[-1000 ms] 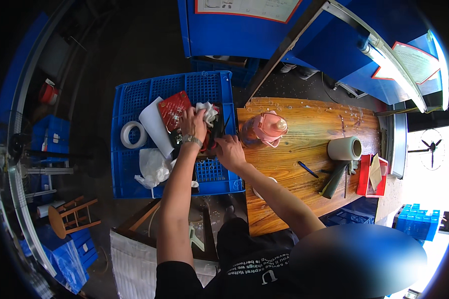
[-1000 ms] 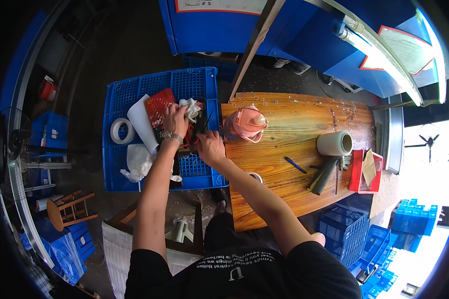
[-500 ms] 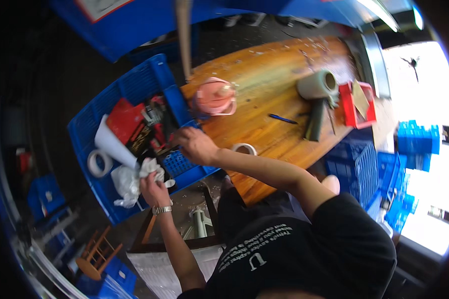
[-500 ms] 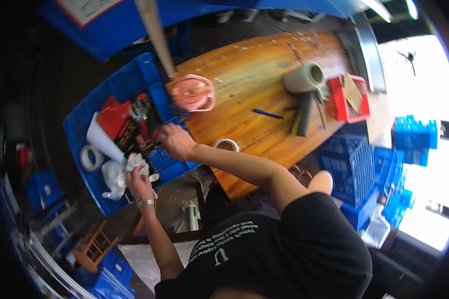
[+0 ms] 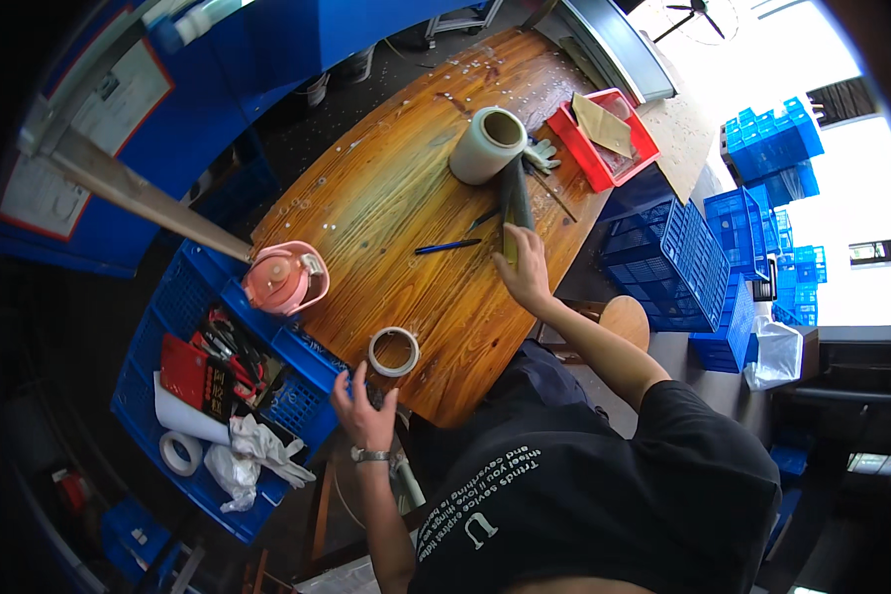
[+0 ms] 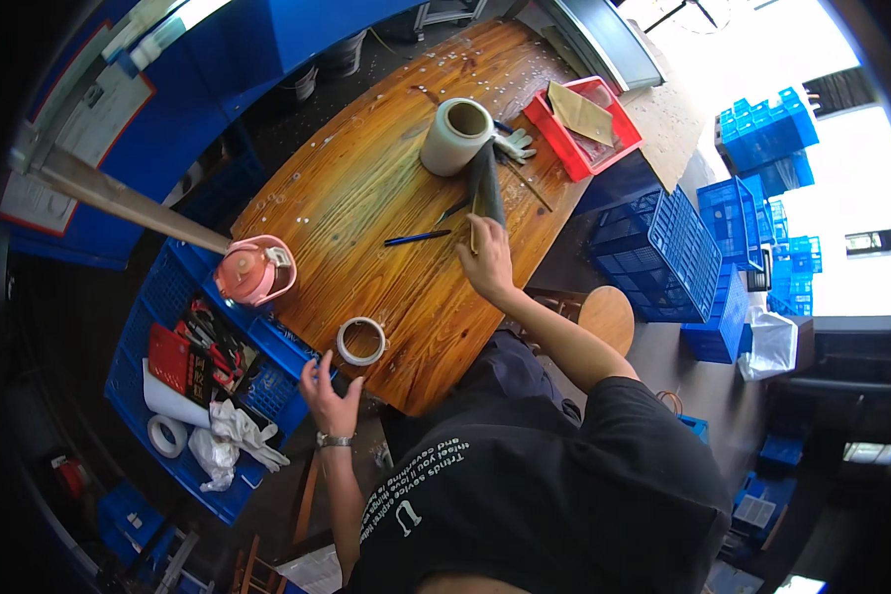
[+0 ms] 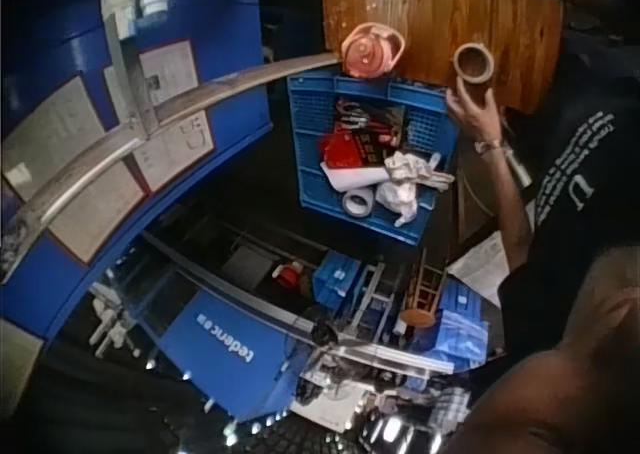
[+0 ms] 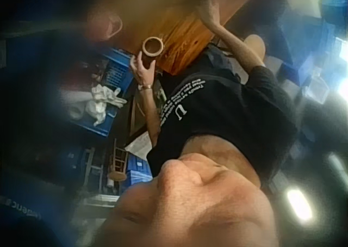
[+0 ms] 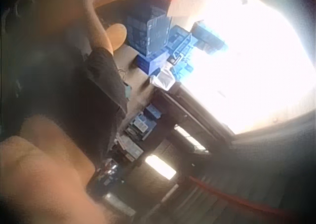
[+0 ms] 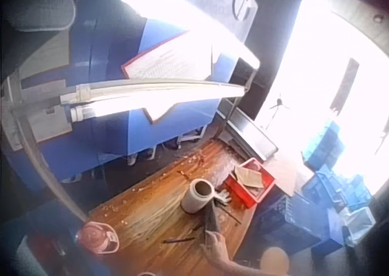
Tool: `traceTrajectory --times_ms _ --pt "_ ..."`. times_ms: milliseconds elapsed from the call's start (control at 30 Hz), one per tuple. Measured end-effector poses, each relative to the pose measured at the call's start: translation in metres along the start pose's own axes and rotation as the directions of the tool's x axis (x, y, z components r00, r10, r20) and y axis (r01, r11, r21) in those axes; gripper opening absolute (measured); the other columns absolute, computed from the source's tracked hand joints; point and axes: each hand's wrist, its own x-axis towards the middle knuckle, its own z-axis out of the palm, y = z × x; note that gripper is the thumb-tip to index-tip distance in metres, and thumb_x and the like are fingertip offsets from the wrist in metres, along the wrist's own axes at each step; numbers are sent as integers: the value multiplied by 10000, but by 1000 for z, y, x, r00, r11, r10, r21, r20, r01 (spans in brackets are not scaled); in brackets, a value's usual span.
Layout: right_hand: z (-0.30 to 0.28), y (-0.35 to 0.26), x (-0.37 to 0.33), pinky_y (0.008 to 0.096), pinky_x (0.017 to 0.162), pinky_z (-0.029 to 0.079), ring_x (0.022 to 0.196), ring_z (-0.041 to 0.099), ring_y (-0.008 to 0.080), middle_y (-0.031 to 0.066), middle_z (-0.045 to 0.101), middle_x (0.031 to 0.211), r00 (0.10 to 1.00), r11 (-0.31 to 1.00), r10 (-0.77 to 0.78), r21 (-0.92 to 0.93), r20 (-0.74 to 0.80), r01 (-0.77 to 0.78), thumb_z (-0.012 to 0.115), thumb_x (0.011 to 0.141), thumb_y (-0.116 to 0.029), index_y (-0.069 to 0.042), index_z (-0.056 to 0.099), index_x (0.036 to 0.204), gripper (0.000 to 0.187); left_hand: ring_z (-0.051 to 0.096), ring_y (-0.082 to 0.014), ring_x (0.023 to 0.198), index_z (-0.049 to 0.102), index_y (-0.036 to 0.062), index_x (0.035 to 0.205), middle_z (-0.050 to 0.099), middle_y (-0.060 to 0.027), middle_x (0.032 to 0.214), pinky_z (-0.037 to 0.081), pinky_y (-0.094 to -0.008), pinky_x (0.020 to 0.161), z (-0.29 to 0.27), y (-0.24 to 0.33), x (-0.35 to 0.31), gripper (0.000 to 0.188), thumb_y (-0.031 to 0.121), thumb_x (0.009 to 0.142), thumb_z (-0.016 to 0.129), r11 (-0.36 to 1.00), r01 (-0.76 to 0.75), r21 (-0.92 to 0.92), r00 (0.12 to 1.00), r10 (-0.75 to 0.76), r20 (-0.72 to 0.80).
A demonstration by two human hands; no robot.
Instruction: Sweep debris off the floor using a broom and dustpan.
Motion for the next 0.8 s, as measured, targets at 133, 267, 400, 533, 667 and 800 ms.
traceTrajectory --times_ms 133,267,400,533,667,800 --pt "17 71 30 364 827 321 985 378 308 173 397 1060 915 904 385 -153 -117 -400 591 631 -223 -30 376 1087 540 233 -361 1078 437 111 1075 191 -181 1206 257 -440 880 71 27 16 598 142 532 689 979 -23 202 996 5 91" --pt "18 142 39 347 735 392 821 506 287 196 521 889 743 802 526 51 415 -596 566 604 -221 20 473 965 443 219 -364 1092 485 84 983 199 -177 1209 233 -453 884 83 43 38 479 144 548 676 909 97 405 995 -79 -62" --pt "-37 159 17 287 635 413 691 542 204 152 546 728 867 787 386 378 314 -488 514 642 -138 36 485 893 307 382 -302 945 527 80 870 406 -121 1018 322 -408 785 98 87 64 343 130 561 665 959 -20 284 988 62 -140" --pt "-105 212 61 230 631 376 692 453 101 43 493 717 938 793 344 524 36 -311 480 689 -70 16 478 878 208 459 -245 797 552 82 864 500 -79 830 381 -347 692 183 147 123 277 140 606 633 953 -253 165 966 259 -14" --pt "-126 304 154 228 607 386 638 483 101 44 535 716 840 649 542 645 -21 -402 487 692 -75 37 497 858 201 458 -231 824 533 62 911 507 -79 885 380 -336 714 247 188 193 259 109 659 568 906 -342 250 939 336 70" --pt "-105 376 208 334 803 338 938 422 275 200 435 1030 925 950 301 -7 -232 -311 572 683 -173 43 346 1095 517 496 -245 769 536 60 813 524 -99 800 403 -347 672 289 193 235 143 86 678 499 804 -301 513 946 181 270"
